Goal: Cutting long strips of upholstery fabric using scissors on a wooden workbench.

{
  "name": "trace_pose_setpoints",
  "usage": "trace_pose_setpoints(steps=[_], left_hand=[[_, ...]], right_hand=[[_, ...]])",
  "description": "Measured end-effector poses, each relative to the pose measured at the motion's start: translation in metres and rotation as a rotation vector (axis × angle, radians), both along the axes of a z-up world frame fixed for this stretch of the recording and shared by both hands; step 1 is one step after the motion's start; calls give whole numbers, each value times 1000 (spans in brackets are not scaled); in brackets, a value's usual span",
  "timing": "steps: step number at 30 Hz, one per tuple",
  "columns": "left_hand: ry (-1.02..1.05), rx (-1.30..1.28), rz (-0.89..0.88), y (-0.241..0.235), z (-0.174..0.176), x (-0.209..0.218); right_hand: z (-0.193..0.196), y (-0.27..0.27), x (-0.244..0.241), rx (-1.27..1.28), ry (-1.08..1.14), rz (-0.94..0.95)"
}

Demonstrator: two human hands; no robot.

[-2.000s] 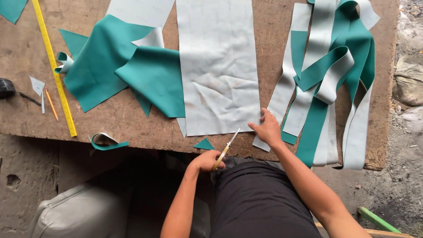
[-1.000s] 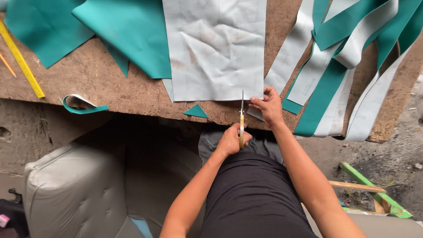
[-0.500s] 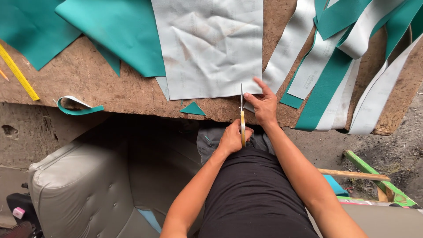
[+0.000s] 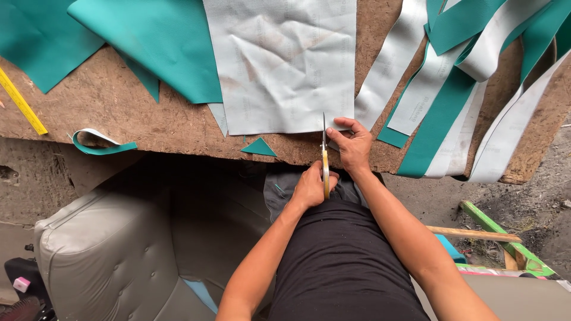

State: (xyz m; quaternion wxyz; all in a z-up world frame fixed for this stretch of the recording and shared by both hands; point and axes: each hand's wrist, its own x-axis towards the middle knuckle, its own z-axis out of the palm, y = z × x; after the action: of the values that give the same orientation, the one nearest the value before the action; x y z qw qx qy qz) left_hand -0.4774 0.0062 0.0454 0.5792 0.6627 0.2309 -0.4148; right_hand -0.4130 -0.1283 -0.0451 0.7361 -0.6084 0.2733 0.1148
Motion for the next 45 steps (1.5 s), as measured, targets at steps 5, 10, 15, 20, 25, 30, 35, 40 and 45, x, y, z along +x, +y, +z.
trace_pose_setpoints(steps=[5, 10, 15, 20, 25, 30, 35, 40, 45], left_hand=[[-42, -13, -16, 2, 6, 3], [-65, -42, -5, 2, 7, -2], [-119, -30, 10, 0, 9, -8], [-165, 8, -12, 1, 6, -4], [-169, 6, -68, 6, 10, 4], [-182, 1, -90, 4, 12, -2], [-191, -24, -23, 2, 15, -8], [-169, 78, -126, 7, -4, 9], [-214, 76, -114, 6, -7, 7]], right_hand=[[3, 2, -1, 68, -8, 2], [9, 2, -1, 60, -73, 28], [1, 1, -6, 44, -133, 40], [0, -2, -8, 44, -149, 24], [4, -3, -7, 55, -154, 13], [-1, -5, -7, 52, -174, 20], [-7, -6, -10, 55, -180, 21], [-1, -5, -14, 49, -150, 39], [5, -2, -15, 14, -160, 35]])
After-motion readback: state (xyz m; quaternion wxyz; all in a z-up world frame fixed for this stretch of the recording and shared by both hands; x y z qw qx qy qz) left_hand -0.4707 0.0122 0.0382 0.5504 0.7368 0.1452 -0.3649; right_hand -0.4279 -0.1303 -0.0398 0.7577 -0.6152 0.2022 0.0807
